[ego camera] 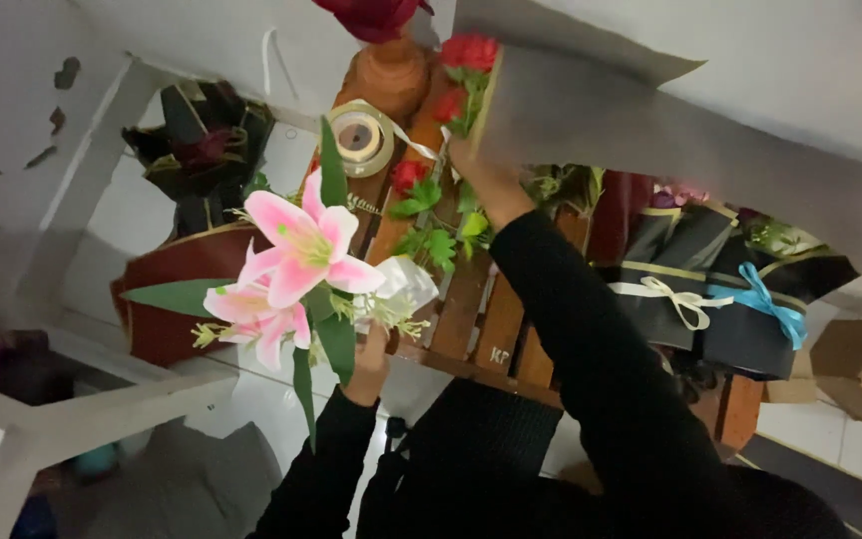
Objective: Adding artificial lilies and other floral elements to an arrangement on a wooden crate.
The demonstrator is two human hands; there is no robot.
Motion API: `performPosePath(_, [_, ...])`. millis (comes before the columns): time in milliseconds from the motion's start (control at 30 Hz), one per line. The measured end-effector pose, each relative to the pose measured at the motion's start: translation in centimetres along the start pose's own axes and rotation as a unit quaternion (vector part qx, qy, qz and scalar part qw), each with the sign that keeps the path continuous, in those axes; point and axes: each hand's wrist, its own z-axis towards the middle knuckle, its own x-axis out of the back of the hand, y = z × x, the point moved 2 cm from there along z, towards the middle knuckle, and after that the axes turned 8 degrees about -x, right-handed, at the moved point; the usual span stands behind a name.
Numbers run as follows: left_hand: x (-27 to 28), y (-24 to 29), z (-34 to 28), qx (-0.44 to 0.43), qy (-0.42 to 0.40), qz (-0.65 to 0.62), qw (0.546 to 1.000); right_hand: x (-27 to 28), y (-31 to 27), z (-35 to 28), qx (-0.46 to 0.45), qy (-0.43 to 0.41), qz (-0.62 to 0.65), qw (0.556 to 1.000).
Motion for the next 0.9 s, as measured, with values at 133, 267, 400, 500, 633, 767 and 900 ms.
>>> performPosePath(133, [0.5,0.4,0.1,-0.103,0.027,0.202,0.974,5.2,-0.7,-5.9,0.037,0.018,0.000,0.999])
performPosePath(267, [1.5,1.3,-0.1,-0.083,0.017,0.242,0.967,7.3,-1.6,-6.8,0.220,0.117,0.144,0.958])
performPosePath(400, [-0.3,0.5,0.0,-0.044,0.043,0.048,0.997,12.1,-3.0,-13.1,0.179,-0.060,0.039,0.981])
performPosePath(500, [-3.8,-3.5,-3.9,0.253,0.245,-0.401,0.845,13.7,-2.8,-17.3,0.002,-0.121,0.043,0.992])
performPosePath(633, [-1.8,0.1,-0.2,0.125,0.222,-0.283,0.924,15.8,-4.4,-20.6,0.239,0.024,-0.082,0.967])
performPosePath(767, [0.3,1.2,0.4,0.144,0.208,-0.301,0.919,17.4,-9.7,-27.2,0.142,-0.089,-0.231,0.958])
performPosePath(900, [0.5,1.4,-0.1,0.124,0.206,-0.301,0.923,11.5,-3.6,-29.0,0.410,0.166,-0.235,0.865])
